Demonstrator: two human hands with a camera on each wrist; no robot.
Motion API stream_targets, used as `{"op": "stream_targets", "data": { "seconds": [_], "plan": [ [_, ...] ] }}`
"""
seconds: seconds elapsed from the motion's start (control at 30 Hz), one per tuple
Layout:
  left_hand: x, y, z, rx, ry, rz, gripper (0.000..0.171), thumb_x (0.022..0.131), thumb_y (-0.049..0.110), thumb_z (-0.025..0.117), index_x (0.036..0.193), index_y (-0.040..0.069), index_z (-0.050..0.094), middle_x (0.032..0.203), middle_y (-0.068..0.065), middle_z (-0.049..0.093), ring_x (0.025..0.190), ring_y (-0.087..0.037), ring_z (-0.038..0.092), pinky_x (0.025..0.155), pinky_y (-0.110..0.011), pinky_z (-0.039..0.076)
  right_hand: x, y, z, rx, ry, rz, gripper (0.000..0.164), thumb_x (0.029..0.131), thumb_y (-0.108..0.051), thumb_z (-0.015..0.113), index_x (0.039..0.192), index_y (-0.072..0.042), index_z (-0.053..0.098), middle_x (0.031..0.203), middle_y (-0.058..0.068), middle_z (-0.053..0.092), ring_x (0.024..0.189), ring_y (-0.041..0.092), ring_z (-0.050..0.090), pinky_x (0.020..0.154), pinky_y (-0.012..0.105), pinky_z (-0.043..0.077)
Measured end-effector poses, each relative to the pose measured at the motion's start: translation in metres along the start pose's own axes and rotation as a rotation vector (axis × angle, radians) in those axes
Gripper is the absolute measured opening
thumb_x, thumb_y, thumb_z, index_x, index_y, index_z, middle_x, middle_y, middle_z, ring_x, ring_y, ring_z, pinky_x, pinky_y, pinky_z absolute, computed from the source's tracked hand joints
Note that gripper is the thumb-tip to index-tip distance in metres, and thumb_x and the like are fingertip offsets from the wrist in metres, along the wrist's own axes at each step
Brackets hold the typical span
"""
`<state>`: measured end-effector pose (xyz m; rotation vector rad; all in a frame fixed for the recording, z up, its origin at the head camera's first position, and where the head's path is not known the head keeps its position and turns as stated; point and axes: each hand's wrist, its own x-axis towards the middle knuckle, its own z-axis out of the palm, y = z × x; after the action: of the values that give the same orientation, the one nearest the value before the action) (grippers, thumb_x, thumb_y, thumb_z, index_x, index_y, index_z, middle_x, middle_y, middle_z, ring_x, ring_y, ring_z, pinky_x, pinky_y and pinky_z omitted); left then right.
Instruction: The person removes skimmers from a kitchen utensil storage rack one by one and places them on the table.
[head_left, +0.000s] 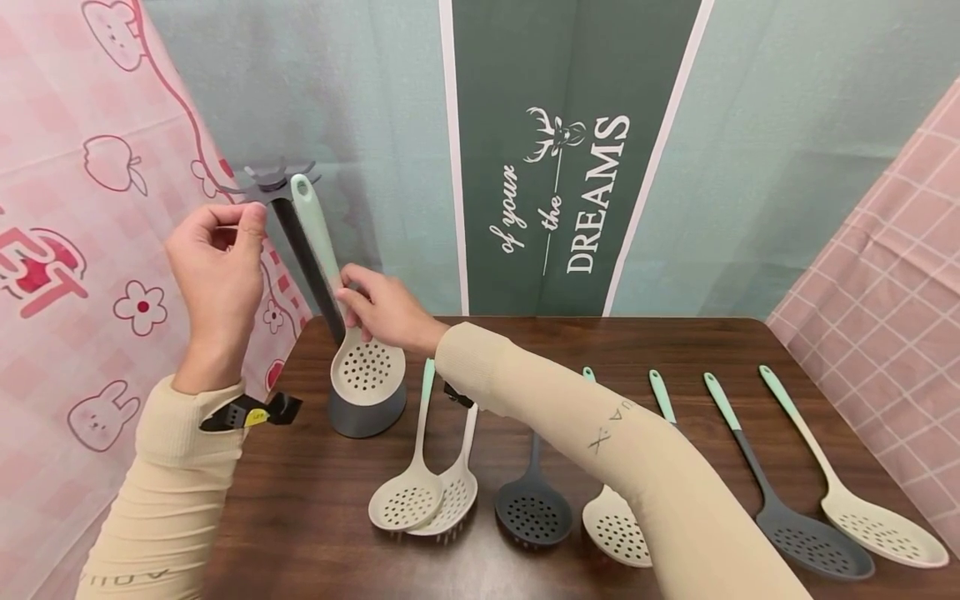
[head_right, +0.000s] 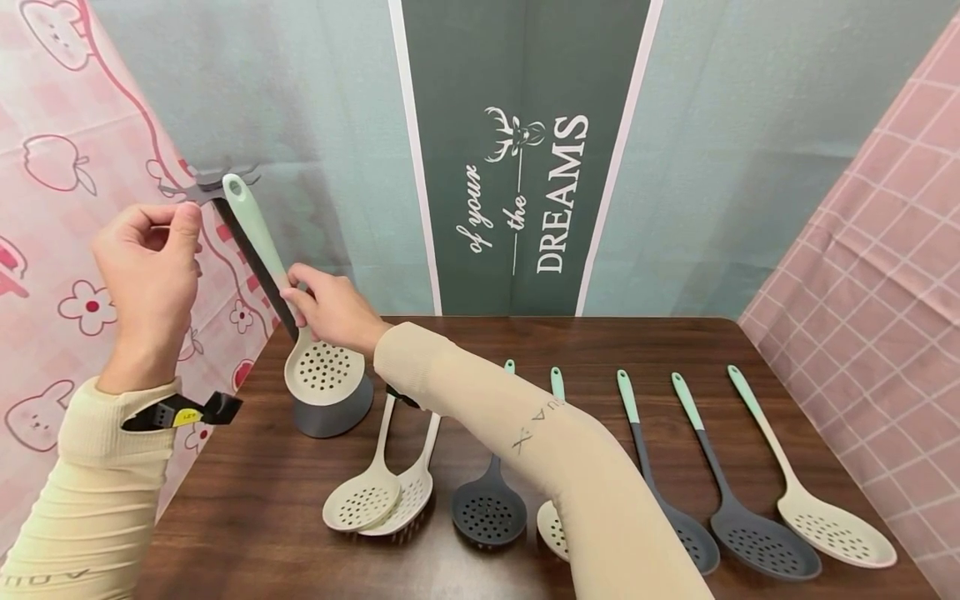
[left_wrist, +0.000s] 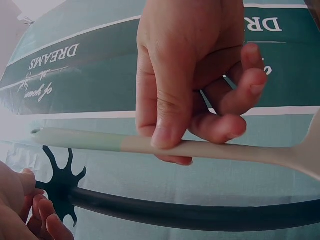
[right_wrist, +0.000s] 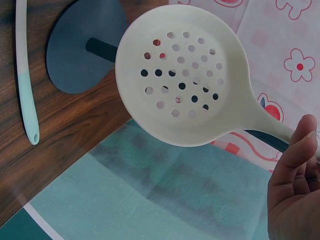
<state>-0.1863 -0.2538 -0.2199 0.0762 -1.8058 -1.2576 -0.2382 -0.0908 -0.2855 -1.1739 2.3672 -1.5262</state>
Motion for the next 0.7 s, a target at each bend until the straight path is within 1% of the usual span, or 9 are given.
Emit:
{"op": "stream_targets", "data": {
  "seconds": [0.07, 0.33, 0.5, 0.7],
  "plan": [
    [-0.0003, 0.0002, -0.0002, -0.008, 0.001, 0.001, 0.014, 0.096, 0.022, 0.072, 0.097, 0.009, 0.076, 0.08, 0.01, 0.062, 0.07, -0.009, 0.052, 0.06, -0.019, 0.04, -0.0006, -0.0006, -0.001, 0.002, 0.01, -0.005, 0.016, 0.108, -0.021, 0.05, 0.104, -0.006, 0.057, 0.073, 0.006, 0.061, 0.057, 0.033, 0.062, 0.056, 0.029, 0.052],
    [-0.0007, 0.0011, -0.0007, -0.01, 0.0, -0.002, 0.015, 0.096, 0.023, 0.072, 0.098, 0.009, 0.076, 0.081, 0.008, 0.062, 0.072, -0.009, 0.054, 0.062, -0.02, 0.042, -0.003, 0.0016, -0.0036, 0.014, 0.035, -0.028, 0.015, 0.109, -0.021, 0.05, 0.099, -0.012, 0.056, 0.071, 0.003, 0.06, 0.052, 0.019, 0.056, 0.054, 0.027, 0.049],
    [0.0002, 0.0001, -0.0001, -0.022, 0.001, 0.007, 0.014, 0.096, 0.022, 0.072, 0.097, 0.009, 0.076, 0.08, 0.01, 0.062, 0.071, -0.009, 0.053, 0.061, -0.019, 0.042, -0.0055, 0.0006, -0.0059, 0.035, 0.072, -0.041, 0.015, 0.109, -0.021, 0.05, 0.098, -0.011, 0.055, 0.07, 0.004, 0.06, 0.054, 0.019, 0.055, 0.053, 0.026, 0.044],
    [-0.0004, -0.0012, -0.0003, -0.022, -0.002, 0.014, 0.014, 0.096, 0.022, 0.072, 0.098, 0.008, 0.076, 0.08, 0.01, 0.062, 0.071, -0.009, 0.053, 0.061, -0.019, 0.042, -0.0075, 0.002, -0.0062, 0.078, 0.115, -0.031, 0.014, 0.108, -0.018, 0.051, 0.099, -0.01, 0.056, 0.069, 0.006, 0.059, 0.053, 0.017, 0.054, 0.053, 0.025, 0.044]
  ]
}}
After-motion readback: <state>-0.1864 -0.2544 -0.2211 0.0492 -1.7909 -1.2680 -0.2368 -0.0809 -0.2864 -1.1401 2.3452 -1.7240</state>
